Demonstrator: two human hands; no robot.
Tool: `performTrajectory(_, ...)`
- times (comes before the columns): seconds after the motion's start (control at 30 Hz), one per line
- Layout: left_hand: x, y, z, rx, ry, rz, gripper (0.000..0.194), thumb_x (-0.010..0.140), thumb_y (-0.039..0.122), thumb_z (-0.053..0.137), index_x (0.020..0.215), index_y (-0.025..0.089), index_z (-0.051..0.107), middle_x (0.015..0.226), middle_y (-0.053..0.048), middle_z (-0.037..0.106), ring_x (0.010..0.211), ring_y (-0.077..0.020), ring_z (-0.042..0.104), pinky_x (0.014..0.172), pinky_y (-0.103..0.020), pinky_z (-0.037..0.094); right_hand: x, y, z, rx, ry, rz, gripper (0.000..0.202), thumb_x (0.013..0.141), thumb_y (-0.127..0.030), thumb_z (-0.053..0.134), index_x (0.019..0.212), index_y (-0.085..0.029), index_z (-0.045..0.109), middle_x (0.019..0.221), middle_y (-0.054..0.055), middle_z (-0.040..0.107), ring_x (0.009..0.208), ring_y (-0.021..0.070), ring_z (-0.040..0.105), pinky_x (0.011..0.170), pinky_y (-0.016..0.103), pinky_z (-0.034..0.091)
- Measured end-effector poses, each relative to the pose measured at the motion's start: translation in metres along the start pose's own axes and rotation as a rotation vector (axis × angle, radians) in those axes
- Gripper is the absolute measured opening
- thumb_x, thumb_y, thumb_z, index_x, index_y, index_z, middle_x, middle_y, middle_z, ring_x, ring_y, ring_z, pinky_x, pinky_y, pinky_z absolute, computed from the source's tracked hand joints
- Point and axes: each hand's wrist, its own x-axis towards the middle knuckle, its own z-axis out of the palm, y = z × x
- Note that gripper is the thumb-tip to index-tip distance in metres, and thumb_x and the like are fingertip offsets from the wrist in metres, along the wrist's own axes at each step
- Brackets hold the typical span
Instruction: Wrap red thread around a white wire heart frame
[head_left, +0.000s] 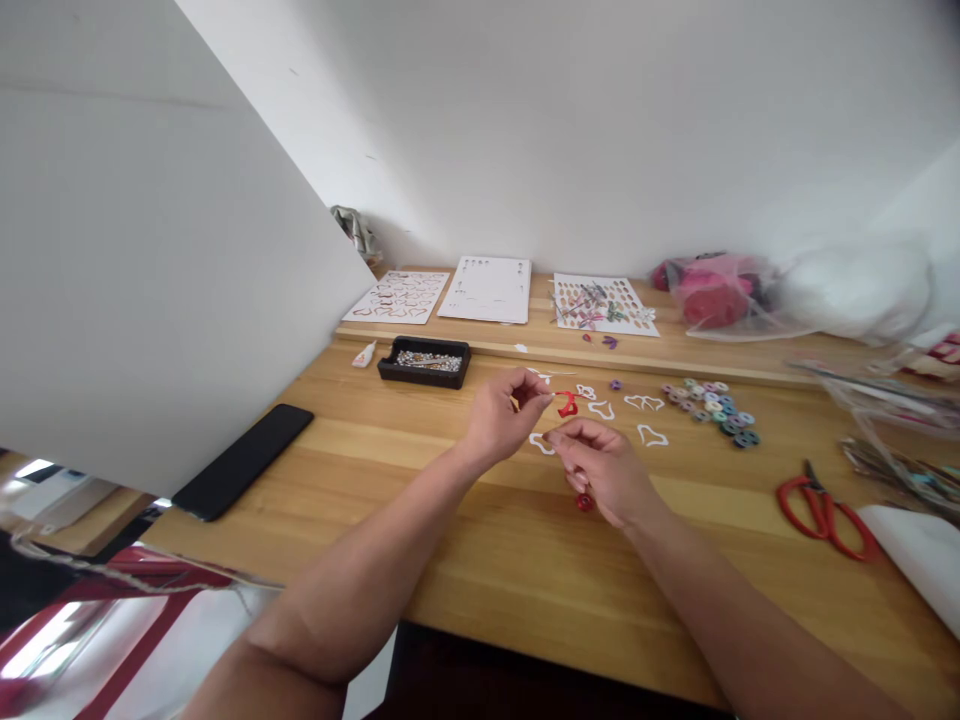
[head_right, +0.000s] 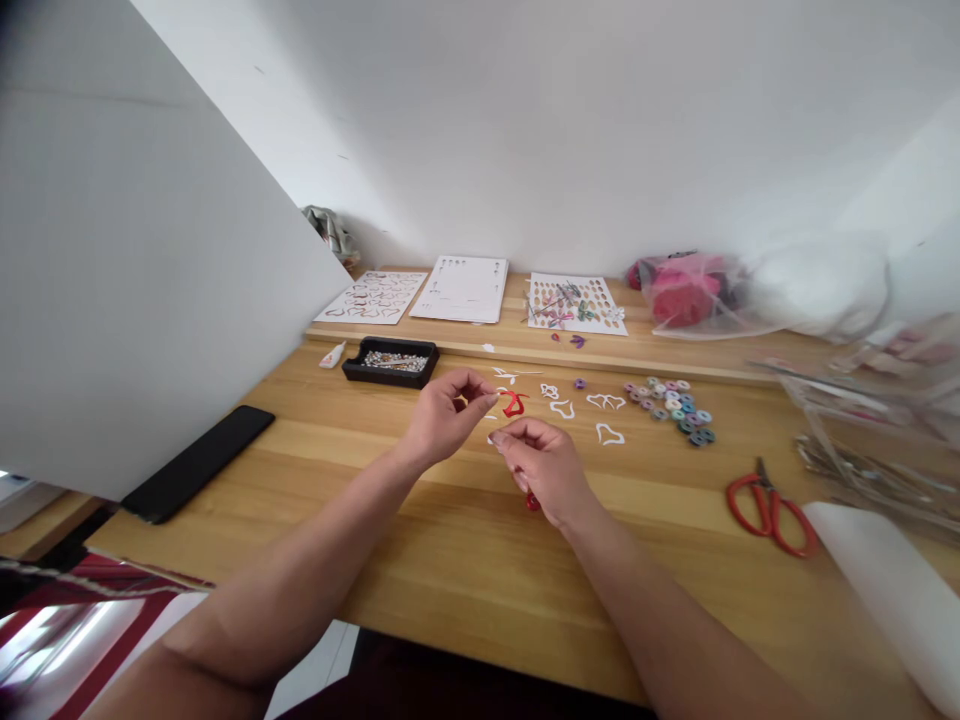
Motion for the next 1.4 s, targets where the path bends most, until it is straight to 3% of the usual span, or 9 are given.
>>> performTrajectory(0.17,0.0,0.001,-0.008,0.361,-0.027,0.236,0.008,0.086,0.014,0.058,0.08,0.017,0.062,0.078,-0.002,0.063,0.073,-0.0127,0.055,0.067,-0.024,0.043,-0.005,-0.008,-0.004,-0.343,0.112,-0.277,0.022,0.079,-0.038,0.071,0.069,-0.02,0.066,0.053,-0.004,0.046,0.048,0.0082,0.034,0.046,0.025,0.025)
performTrajectory(0.37,-0.004,0.006,-0.017,0.752,-0.32,0.433,0.022,0.095,0.018,0.043,0.086,0.019,0.063,0.086,-0.005,0.061,0.08,-0.0166,0.056,0.067,-0.027,0.04,-0.001,-0.017,-0.016,-0.425,0.195,-0.379,0.019,0.079,-0.037,0.07,0.07,-0.02,0.069,0.052,-0.005,0.041,0.051,0.0098,0.032,0.049,0.026,0.024)
performTrajectory(0.47,-0.004,0.01,-0.018,0.664,-0.431,0.394,0.023,0.095,0.018,0.044,0.085,0.02,0.064,0.086,-0.003,0.061,0.078,-0.0154,0.057,0.068,-0.026,0.04,0.004,-0.019,-0.019,-0.301,0.17,-0.31,0.02,0.074,-0.038,0.074,0.068,-0.02,0.067,0.054,-0.004,0.047,0.051,0.0095,0.034,0.048,0.026,0.024)
performTrajectory(0.6,-0.004,0.014,-0.016,0.333,-0.498,0.325,0.017,0.091,0.014,0.05,0.081,0.019,0.063,0.082,-0.002,0.062,0.077,-0.0133,0.058,0.072,-0.025,0.043,0.009,-0.019,-0.021,-0.085,0.142,-0.154,0.026,0.065,-0.041,0.081,0.068,-0.02,0.066,0.053,-0.005,0.047,0.046,0.0071,0.032,0.045,0.024,0.021)
performTrajectory(0.73,-0.003,0.016,-0.013,-0.016,-0.453,0.148,0.01,0.087,0.02,0.061,0.078,0.016,0.062,0.074,-0.001,0.061,0.065,-0.0097,0.052,0.062,-0.022,0.041,0.011,-0.014,-0.023,0.075,0.111,0.035,0.032,0.06,-0.041,0.085,0.072,-0.02,0.064,0.05,-0.007,0.046,0.043,0.0055,0.03,0.042,0.021,0.019)
performTrajectory(0.83,-0.003,0.014,-0.011,-0.185,-0.403,0.041,0.014,0.085,0.027,0.065,0.078,0.015,0.061,0.071,0.0,0.059,0.06,-0.0082,0.048,0.057,-0.022,0.038,0.01,-0.01,-0.021,0.199,0.018,0.148,0.03,0.058,-0.032,0.084,0.075,-0.02,0.063,0.045,-0.01,0.038,0.041,0.0039,0.023,0.041,0.019,0.016)
performTrajectory(1.03,-0.001,0.008,-0.005,-0.22,-0.197,-0.027,0.017,0.081,0.029,0.068,0.078,0.015,0.059,0.074,-0.001,0.06,0.066,-0.0091,0.052,0.061,-0.021,0.042,0.005,-0.004,-0.01,0.303,-0.099,0.212,0.027,0.065,-0.03,0.081,0.072,-0.02,0.058,0.047,-0.01,0.041,0.039,0.0034,0.022,0.039,0.018,0.02)
performTrajectory(1.27,-0.001,0.012,-0.003,0.067,0.023,0.067,0.004,0.082,0.015,0.062,0.078,0.016,0.061,0.07,0.001,0.058,0.063,-0.0088,0.05,0.057,-0.02,0.039,-0.002,-0.004,-0.003,0.079,-0.004,0.026,0.027,0.068,-0.04,0.08,0.071,-0.019,0.063,0.048,-0.008,0.043,0.039,0.0043,0.025,0.04,0.021,0.018)
performTrajectory(1.4,-0.004,0.02,-0.01,0.353,0.024,0.214,0.011,0.082,0.007,0.058,0.078,0.017,0.06,0.073,0.0,0.059,0.069,-0.0107,0.052,0.064,-0.022,0.041,-0.005,-0.011,-0.004,-0.201,0.078,-0.212,0.026,0.074,-0.042,0.075,0.071,-0.018,0.066,0.054,-0.005,0.047,0.048,0.0073,0.033,0.045,0.024,0.023)
